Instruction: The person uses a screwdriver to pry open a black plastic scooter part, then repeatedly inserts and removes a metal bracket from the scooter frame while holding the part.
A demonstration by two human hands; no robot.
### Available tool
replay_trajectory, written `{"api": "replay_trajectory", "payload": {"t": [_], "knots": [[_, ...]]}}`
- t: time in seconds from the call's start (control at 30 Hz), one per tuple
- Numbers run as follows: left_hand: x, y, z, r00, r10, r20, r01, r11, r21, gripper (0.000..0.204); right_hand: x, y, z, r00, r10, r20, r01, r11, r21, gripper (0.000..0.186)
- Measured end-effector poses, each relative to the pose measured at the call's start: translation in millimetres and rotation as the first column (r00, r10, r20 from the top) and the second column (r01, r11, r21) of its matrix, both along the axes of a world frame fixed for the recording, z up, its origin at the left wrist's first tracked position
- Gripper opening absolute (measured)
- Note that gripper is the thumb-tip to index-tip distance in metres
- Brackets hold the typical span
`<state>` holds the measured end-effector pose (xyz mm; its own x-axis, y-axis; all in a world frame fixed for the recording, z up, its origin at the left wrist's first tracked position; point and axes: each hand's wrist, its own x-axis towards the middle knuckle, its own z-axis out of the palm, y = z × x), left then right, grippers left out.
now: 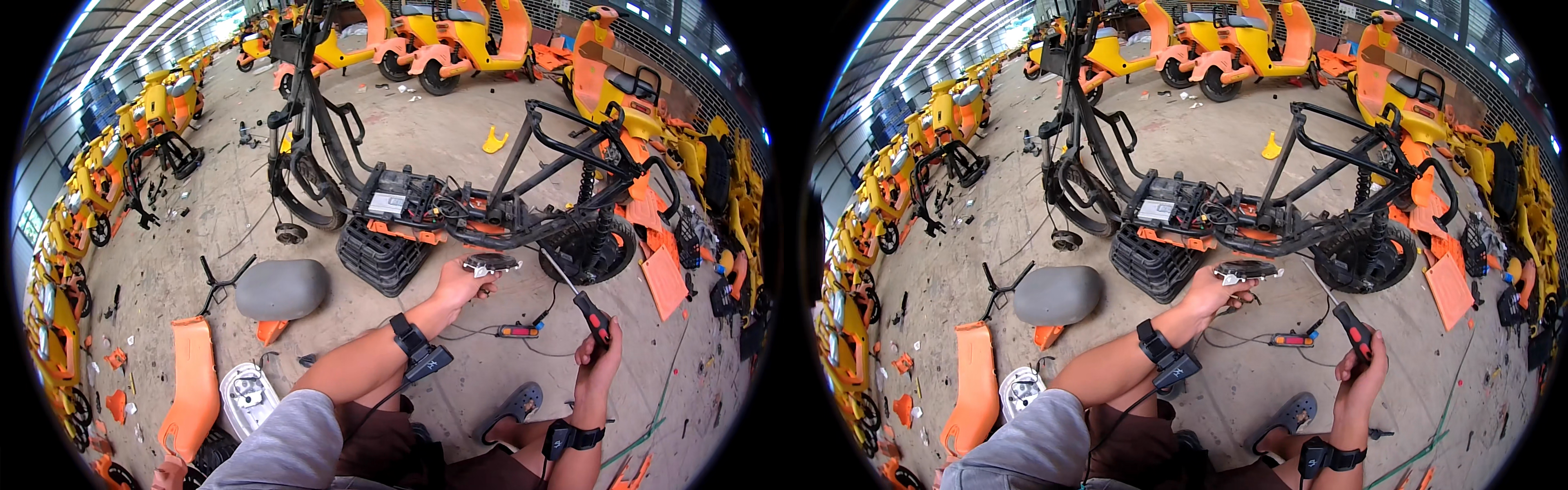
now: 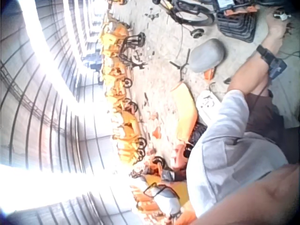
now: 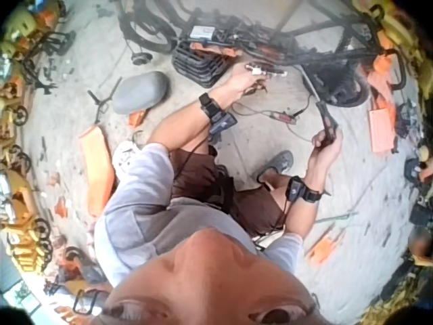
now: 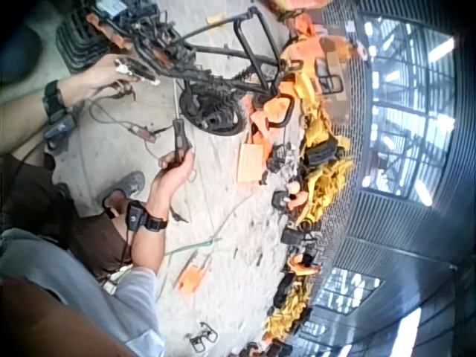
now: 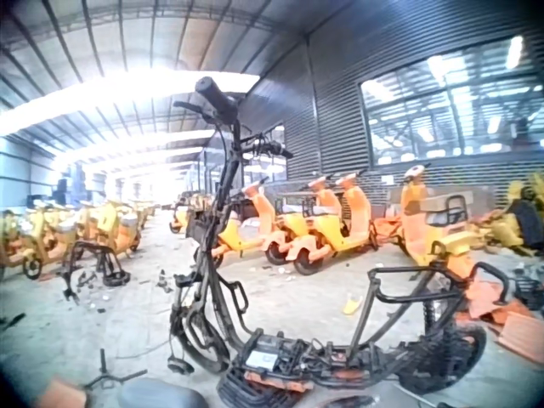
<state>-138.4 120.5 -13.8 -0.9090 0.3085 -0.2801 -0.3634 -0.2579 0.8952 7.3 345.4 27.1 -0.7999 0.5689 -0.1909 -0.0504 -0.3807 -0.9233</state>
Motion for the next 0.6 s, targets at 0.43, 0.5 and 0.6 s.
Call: {"api": "replay_trajectory", "payload": {"t": [0.43,0.5,0.6], "knots": [[-1.6,-4.0,-7.6,0.998,0.06,0.021,-0.059,0.998,-0.019,0.016,-0.1,-1.3,1.3,1.0,-0.014,0.008,0.014,1.0,-0.002,0.039],[-2.4,-3.9,-9.7,0.998,0.061,0.022,-0.06,0.998,-0.022,0.014,-0.4,-1.4,1.4,1.0,-0.01,0.007,0.01,1.0,0.0,0.04],[-2.7,-3.2,-12.0,0.997,0.07,0.022,-0.069,0.997,-0.029,0.013,-0.3,-2.4,2.1,1.0,-0.008,0.005,0.008,1.0,0.005,0.041]]}}
